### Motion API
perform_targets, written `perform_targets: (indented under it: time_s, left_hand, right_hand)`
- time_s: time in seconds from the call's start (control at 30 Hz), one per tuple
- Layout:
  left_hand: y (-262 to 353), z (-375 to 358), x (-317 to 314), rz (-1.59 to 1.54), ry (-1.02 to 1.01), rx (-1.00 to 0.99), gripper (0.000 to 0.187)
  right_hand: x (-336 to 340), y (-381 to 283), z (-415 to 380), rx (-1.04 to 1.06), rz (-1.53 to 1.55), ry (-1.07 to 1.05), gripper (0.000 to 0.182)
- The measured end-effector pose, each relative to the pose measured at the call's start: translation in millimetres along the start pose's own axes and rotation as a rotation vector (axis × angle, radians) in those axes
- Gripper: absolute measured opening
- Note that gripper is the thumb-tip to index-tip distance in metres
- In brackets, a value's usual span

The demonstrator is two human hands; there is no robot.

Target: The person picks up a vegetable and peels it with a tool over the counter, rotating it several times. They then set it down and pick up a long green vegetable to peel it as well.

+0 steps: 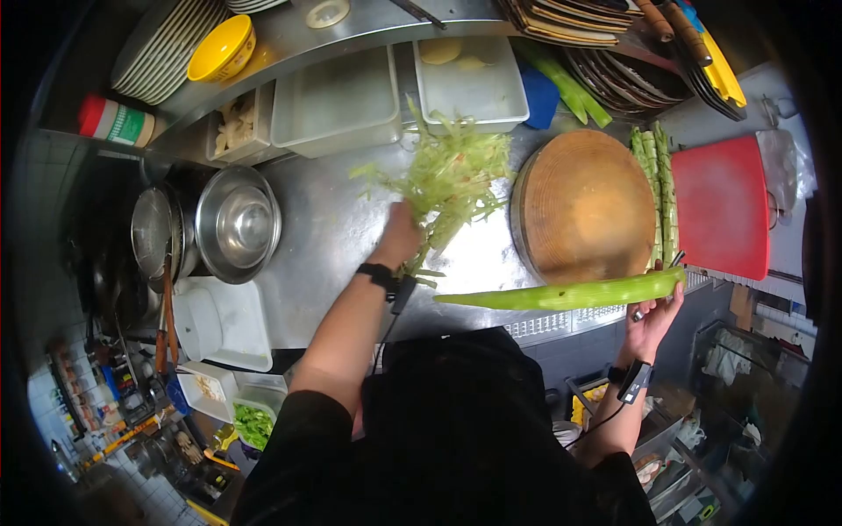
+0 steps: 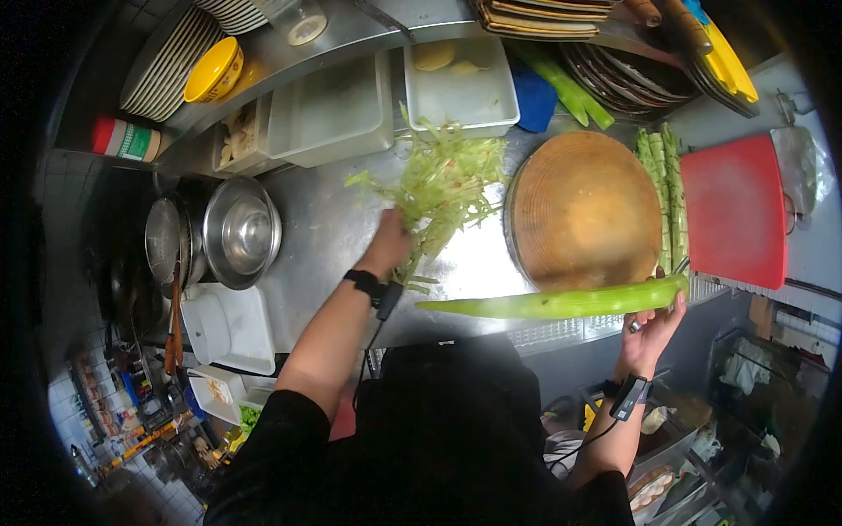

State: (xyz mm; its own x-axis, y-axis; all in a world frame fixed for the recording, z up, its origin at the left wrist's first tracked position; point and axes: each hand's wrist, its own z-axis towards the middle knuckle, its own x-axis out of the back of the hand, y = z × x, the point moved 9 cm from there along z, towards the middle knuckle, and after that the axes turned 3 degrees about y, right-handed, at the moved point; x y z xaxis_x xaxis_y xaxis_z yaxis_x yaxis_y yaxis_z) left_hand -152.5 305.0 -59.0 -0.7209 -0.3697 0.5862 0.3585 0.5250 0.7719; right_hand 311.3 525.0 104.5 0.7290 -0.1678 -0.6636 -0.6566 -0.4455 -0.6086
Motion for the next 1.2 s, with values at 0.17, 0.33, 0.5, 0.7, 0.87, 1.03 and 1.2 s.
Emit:
perform_targets:
  time_s: [0.17,0.33,0.5,0.7,0.87,1.03,1.2]
  left_hand:
    - [67.1,-2.2,-50.4,-0.035,-0.280,-0.143,0.048]
    - [81.4,-34.7,43.3,0.392,-0.065,-0.235,0.025]
    - [60.8,-73.8,149.5,0.252,0.150,-0.159,0.034]
    - [121.3,-128.1,148.7,0.064,-0.026,-0.175,0.064]
    - [153.8,-138.3,108.8,0.055,-0.019,-0.277,0.082]
    - [108.3,-144.9,128.5,-0.004,0.073,-0.081,0.082]
    - [75.7,-147.4,145.4,-0.001,0.107,-0.020,0.075]
  right_hand:
    - [-6.8,-10.4,-3.6,0.048,-0.049,0.032,0.057]
    - [-34.0,26.5,3.6,0.012,-0.146,0.022,0.058]
    - [-81.4,96.3,7.1,-0.047,-0.305,-0.010,0.056]
    - [-150.7,207.9,-23.7,-0.313,-0.440,-0.211,0.026]
    - [-196.7,298.8,-78.6,-0.460,-0.494,-0.353,0.021]
    - [-218.2,316.5,-100.6,-0.387,-0.755,-0.528,0.067]
    - [-224.7,282.0,-86.2,0.263,-1.307,-0.843,0.055]
